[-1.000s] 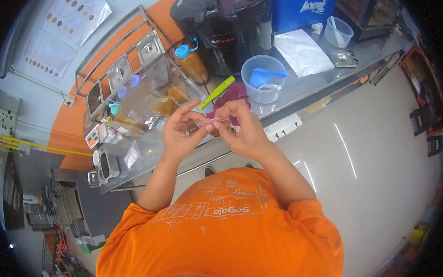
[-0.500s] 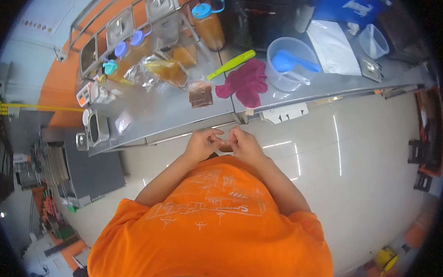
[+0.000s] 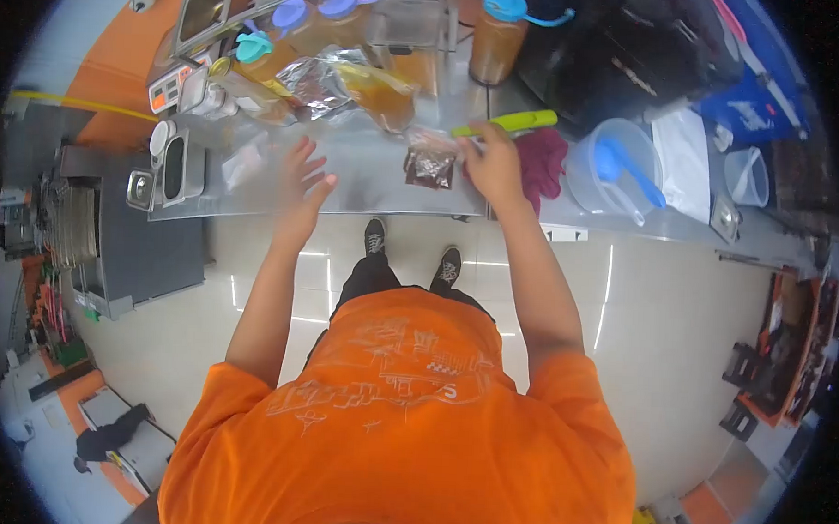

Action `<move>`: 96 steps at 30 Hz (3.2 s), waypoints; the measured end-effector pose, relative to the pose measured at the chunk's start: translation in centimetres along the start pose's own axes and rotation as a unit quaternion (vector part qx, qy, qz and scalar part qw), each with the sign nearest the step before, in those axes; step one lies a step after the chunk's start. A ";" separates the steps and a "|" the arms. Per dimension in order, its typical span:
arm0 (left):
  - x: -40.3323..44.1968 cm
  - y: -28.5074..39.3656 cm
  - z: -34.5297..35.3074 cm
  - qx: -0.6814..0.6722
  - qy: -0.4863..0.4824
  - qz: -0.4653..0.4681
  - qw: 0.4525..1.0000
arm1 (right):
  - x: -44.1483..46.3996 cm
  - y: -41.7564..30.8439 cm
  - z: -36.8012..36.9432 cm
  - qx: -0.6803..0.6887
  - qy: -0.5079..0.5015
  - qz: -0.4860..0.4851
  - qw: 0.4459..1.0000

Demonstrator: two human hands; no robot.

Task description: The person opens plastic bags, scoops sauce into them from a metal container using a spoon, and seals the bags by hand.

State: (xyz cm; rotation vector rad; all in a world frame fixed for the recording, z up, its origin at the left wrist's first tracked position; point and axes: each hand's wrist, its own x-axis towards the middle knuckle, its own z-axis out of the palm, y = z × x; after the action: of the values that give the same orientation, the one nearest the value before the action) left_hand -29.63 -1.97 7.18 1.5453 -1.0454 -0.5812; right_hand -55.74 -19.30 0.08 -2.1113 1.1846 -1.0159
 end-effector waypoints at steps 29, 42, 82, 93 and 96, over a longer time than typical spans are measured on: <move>12.2 -12.8 -30.1 0.131 0.009 0.075 0.988 | 3.8 -23.1 26.3 0.105 -0.225 0.023 0.968; 12.7 -17.7 -23.3 0.247 -0.217 0.028 0.944 | 3.8 -22.5 32.3 0.026 -0.247 0.210 0.946; 11.7 -12.2 -25.4 0.148 -0.210 0.073 0.964 | 7.2 -26.6 22.8 -0.064 -0.179 0.218 0.957; 11.5 -11.0 -25.7 -0.170 -0.284 -0.163 0.929 | 5.0 -30.5 25.8 0.047 -0.292 0.112 0.949; 11.1 -11.3 -25.6 -0.167 -0.274 -0.147 0.936 | 5.1 -30.7 25.7 0.072 -0.306 0.110 0.943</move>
State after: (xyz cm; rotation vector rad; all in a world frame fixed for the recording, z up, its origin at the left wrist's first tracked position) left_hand 0.18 1.49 4.84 1.2657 -1.0520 -1.3849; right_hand -18.38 -6.87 8.96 -1.9135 0.9607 -0.2885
